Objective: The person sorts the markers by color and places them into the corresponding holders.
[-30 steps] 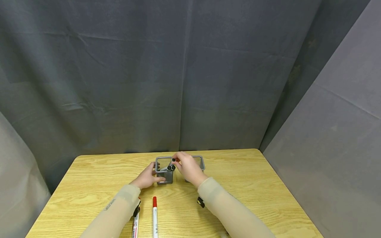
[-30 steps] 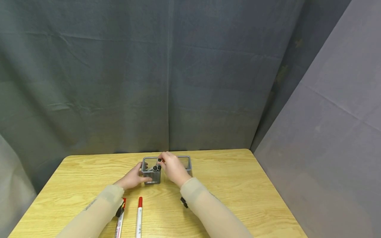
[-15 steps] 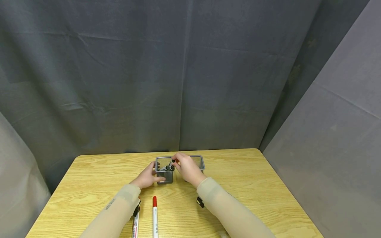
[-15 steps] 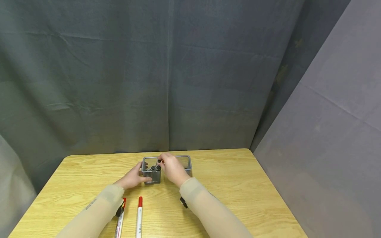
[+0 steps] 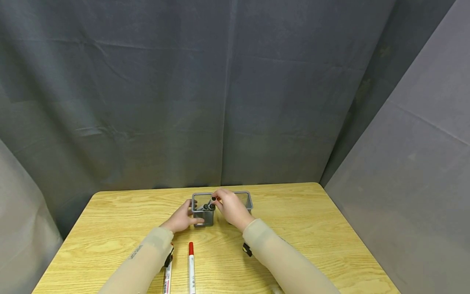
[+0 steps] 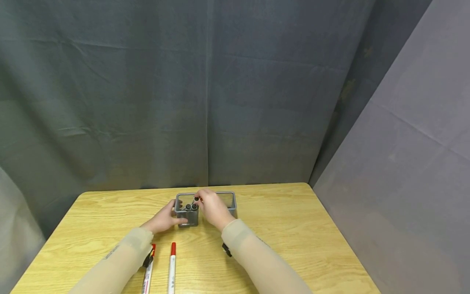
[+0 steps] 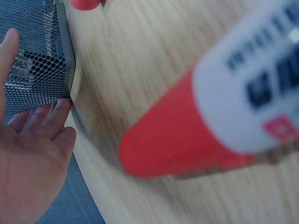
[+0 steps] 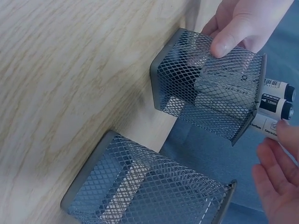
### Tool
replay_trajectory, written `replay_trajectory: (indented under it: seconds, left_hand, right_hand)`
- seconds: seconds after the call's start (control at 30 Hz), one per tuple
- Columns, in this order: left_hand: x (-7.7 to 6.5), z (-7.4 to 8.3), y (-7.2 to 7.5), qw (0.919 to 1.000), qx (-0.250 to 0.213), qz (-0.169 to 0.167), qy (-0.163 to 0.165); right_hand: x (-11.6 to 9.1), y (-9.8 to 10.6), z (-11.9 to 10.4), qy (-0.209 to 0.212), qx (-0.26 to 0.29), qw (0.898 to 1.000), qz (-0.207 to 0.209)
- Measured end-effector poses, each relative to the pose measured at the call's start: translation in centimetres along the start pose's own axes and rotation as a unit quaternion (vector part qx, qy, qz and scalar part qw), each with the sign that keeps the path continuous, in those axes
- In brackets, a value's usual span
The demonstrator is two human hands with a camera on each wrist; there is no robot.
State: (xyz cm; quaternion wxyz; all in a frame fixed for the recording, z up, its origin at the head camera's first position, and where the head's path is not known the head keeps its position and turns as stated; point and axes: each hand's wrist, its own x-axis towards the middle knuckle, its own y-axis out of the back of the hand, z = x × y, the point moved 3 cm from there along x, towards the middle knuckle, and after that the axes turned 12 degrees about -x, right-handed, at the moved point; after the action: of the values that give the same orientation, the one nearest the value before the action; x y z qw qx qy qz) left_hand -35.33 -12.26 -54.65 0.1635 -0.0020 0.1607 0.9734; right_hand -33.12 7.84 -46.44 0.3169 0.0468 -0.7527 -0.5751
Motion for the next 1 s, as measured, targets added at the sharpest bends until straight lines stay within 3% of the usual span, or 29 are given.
replay_trajectory:
  seconds: [1.0]
  left_hand:
    - [-0.7, 0.8, 0.0, 0.9999, -0.015, -0.006, 0.002]
  right_hand:
    - [-1.4, -0.2, -0.5, 0.002, 0.014, 1.0, -0.017]
